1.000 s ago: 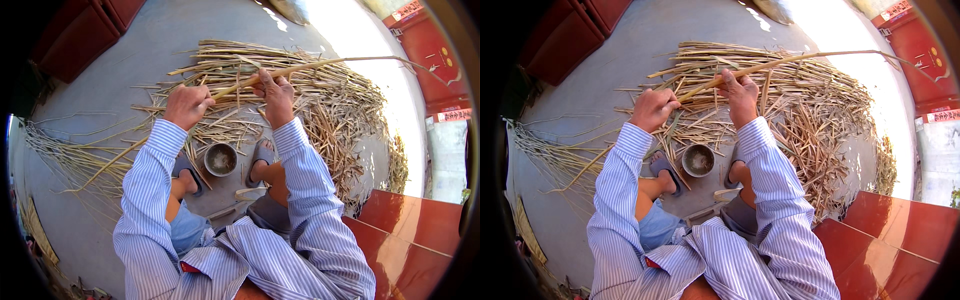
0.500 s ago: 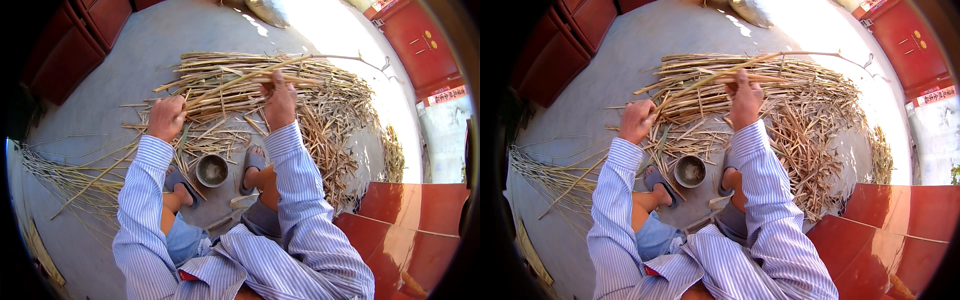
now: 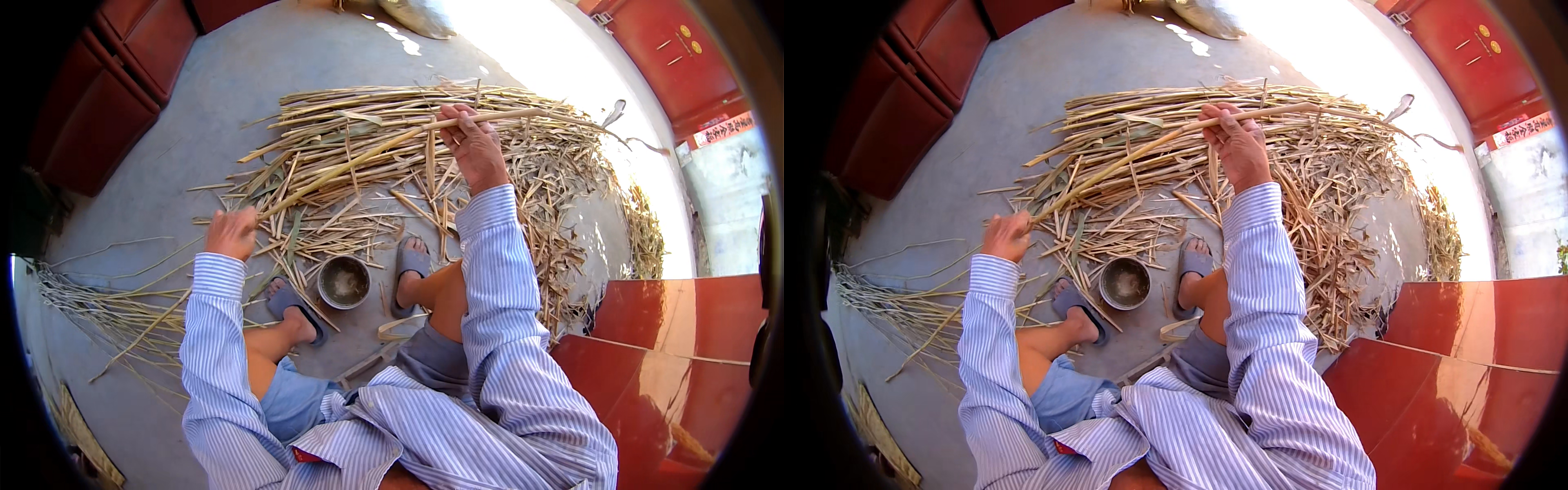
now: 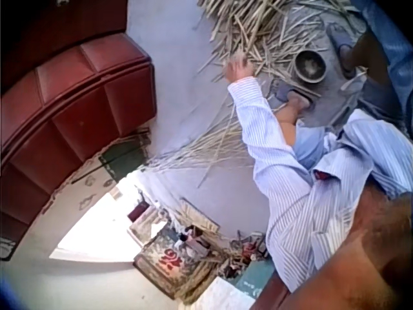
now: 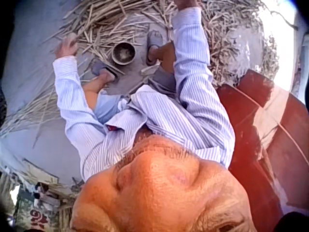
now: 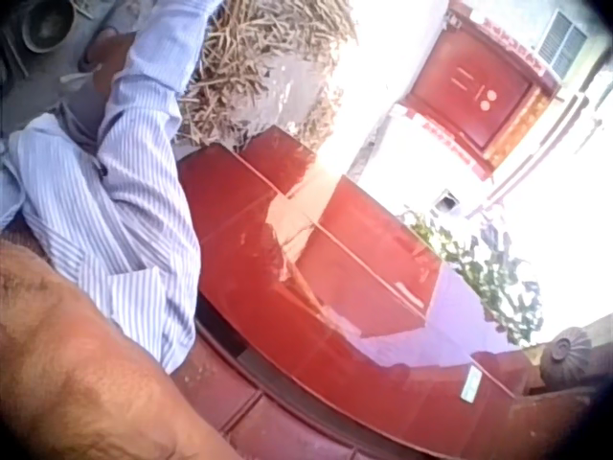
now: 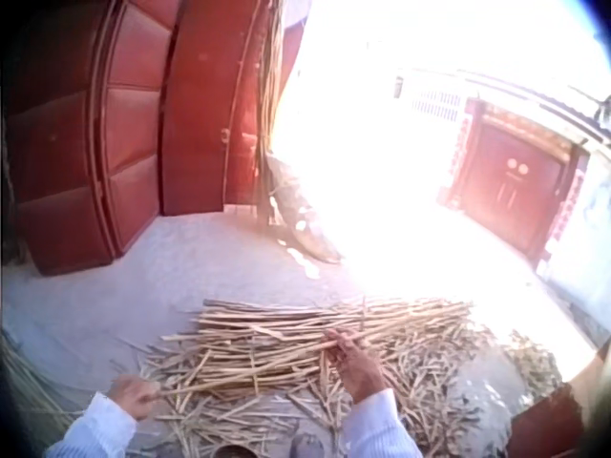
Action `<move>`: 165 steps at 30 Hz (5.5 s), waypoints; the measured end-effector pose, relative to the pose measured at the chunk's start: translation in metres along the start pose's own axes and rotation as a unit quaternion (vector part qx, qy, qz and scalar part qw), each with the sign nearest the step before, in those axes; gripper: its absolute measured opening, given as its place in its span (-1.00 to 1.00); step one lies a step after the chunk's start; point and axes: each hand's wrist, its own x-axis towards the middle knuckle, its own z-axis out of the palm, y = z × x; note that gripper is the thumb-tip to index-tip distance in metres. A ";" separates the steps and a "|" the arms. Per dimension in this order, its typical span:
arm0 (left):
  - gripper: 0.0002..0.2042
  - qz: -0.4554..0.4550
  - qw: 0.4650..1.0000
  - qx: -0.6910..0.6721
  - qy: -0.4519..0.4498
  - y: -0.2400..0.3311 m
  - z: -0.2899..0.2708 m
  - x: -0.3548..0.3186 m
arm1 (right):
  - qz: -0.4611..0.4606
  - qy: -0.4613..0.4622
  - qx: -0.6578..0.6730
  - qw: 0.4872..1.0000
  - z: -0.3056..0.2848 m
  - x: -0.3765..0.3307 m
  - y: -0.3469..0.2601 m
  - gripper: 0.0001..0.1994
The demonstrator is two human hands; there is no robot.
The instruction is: The person sits on the floor and repeatedly strips dried plant stalks by hand, separating the fibrous strands from the core. The person places the processed strands into a pile and discards the cores.
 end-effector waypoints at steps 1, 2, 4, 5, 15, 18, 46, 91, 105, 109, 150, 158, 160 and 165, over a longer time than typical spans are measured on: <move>-0.89 0.012 0.998 -0.062 0.030 0.019 -0.009 0.012 | -0.002 -0.055 0.005 0.998 0.009 -0.004 0.002 -0.75; -0.86 0.024 0.990 -0.125 0.060 0.040 -0.017 0.024 | 0.008 -0.065 0.008 0.998 0.023 -0.014 0.004 -0.75; -0.78 0.027 0.961 -0.241 0.131 0.083 -0.030 0.049 | 0.022 -0.107 0.032 0.993 0.042 -0.025 0.015 -0.74; -0.78 0.027 0.947 -0.283 0.150 0.100 -0.036 0.057 | 0.023 -0.095 0.037 0.995 0.051 -0.030 0.022 -0.74; -0.80 0.100 0.921 -0.186 0.326 0.128 -0.037 0.085 | -0.032 0.059 0.056 0.996 0.065 -0.034 0.028 -0.79; -0.85 0.122 0.921 -0.138 0.344 0.117 -0.052 0.077 | -0.074 0.114 0.092 0.986 0.027 -0.019 0.011 -0.77; -0.85 -0.066 0.975 0.036 0.207 0.027 -0.075 0.033 | 0.033 0.085 0.108 0.990 0.000 -0.014 0.014 -0.77; -0.81 0.113 0.950 -0.096 0.275 0.144 -0.062 0.086 | 0.046 0.055 0.089 0.993 0.026 -0.015 0.036 -0.81; -0.82 0.074 0.955 -0.156 0.243 0.113 -0.071 0.076 | 0.156 0.102 0.141 0.972 -0.020 -0.017 0.011 -0.65; -0.81 0.053 0.954 -0.168 0.242 0.121 -0.067 0.076 | 0.085 0.039 0.155 0.983 -0.003 -0.014 0.020 -0.77; -0.83 0.144 0.941 0.061 0.301 0.054 -0.095 0.024 | 0.353 0.184 0.035 0.917 -0.211 0.048 0.089 -0.84; -0.87 0.153 0.918 0.108 0.349 0.065 -0.107 0.020 | 0.379 0.230 0.032 0.896 -0.200 0.035 0.097 -0.80; -0.88 0.139 0.914 0.104 0.366 0.056 -0.112 0.013 | 0.396 0.253 0.044 0.882 -0.179 0.025 0.114 -0.79; -0.92 -0.042 0.965 0.111 0.234 0.004 -0.095 0.002 | 0.374 0.172 0.094 0.906 -0.161 0.021 0.176 -0.82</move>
